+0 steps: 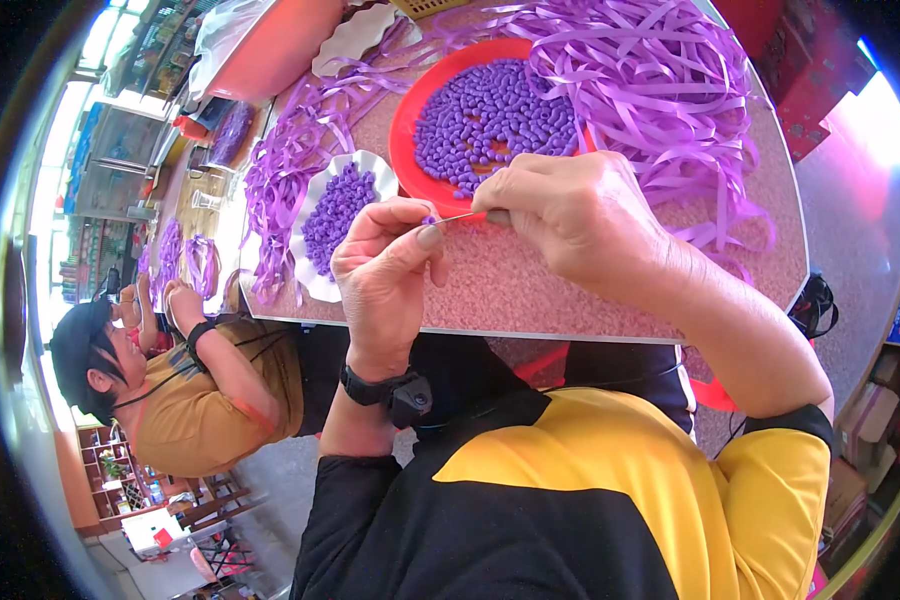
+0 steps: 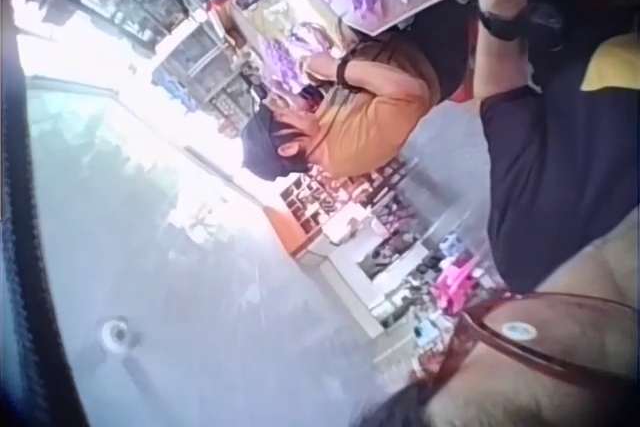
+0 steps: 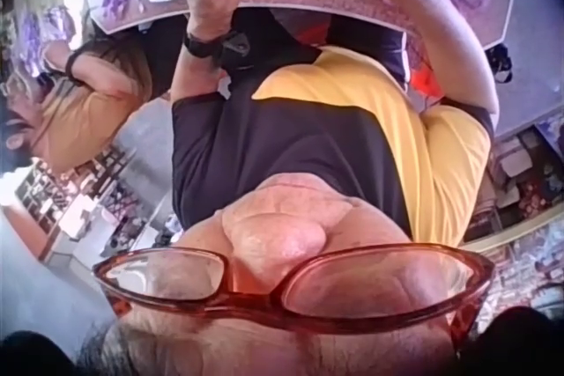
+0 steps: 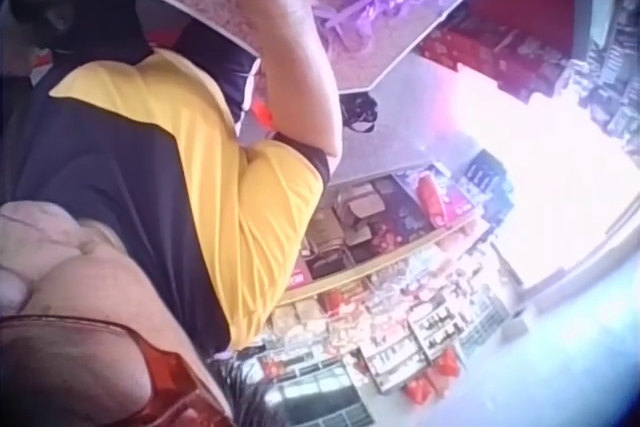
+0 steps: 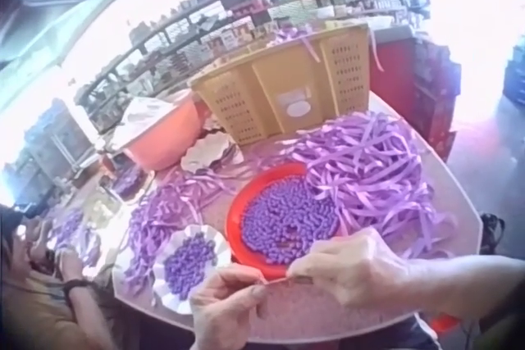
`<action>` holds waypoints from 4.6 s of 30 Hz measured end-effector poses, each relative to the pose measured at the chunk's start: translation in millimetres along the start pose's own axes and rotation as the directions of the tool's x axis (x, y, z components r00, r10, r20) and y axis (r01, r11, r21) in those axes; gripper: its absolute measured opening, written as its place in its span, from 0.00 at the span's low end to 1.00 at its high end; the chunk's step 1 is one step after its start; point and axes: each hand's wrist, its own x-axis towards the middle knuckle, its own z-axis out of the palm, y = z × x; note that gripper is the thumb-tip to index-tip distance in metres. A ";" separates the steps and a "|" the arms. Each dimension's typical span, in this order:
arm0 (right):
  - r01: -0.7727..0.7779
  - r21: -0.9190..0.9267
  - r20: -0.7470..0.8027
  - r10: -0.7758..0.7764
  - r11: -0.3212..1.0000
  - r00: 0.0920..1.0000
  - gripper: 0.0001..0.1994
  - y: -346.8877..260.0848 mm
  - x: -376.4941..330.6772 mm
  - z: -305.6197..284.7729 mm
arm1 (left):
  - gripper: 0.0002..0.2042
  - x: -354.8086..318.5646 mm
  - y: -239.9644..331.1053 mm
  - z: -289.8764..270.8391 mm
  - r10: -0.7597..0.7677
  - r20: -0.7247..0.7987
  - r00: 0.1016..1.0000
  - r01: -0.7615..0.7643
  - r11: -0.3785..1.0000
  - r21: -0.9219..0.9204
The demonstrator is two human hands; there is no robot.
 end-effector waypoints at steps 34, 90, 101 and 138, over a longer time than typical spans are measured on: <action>-0.407 0.459 0.148 0.384 0.790 0.912 0.12 -4.6 6.0 -3.2 | 0.12 -1.5 33.0 14.3 0.060 0.086 0.994 -0.094 0.876 0.473; -0.496 0.813 0.360 0.408 0.303 0.839 0.07 -7.5 7.8 -18.9 | 0.04 39.6 15.5 -105.6 0.367 0.080 0.927 -0.099 0.036 0.994; -0.578 0.706 0.353 0.504 0.410 0.788 0.07 -15.2 11.1 -21.1 | 0.04 47.2 16.2 -105.5 0.283 0.088 0.955 -0.079 -0.042 0.996; -0.042 -0.100 0.078 0.050 0.994 0.996 0.11 -6.3 -2.9 -2.1 | 0.05 -2.7 16.9 -1.6 0.153 0.140 0.978 -0.207 0.759 0.618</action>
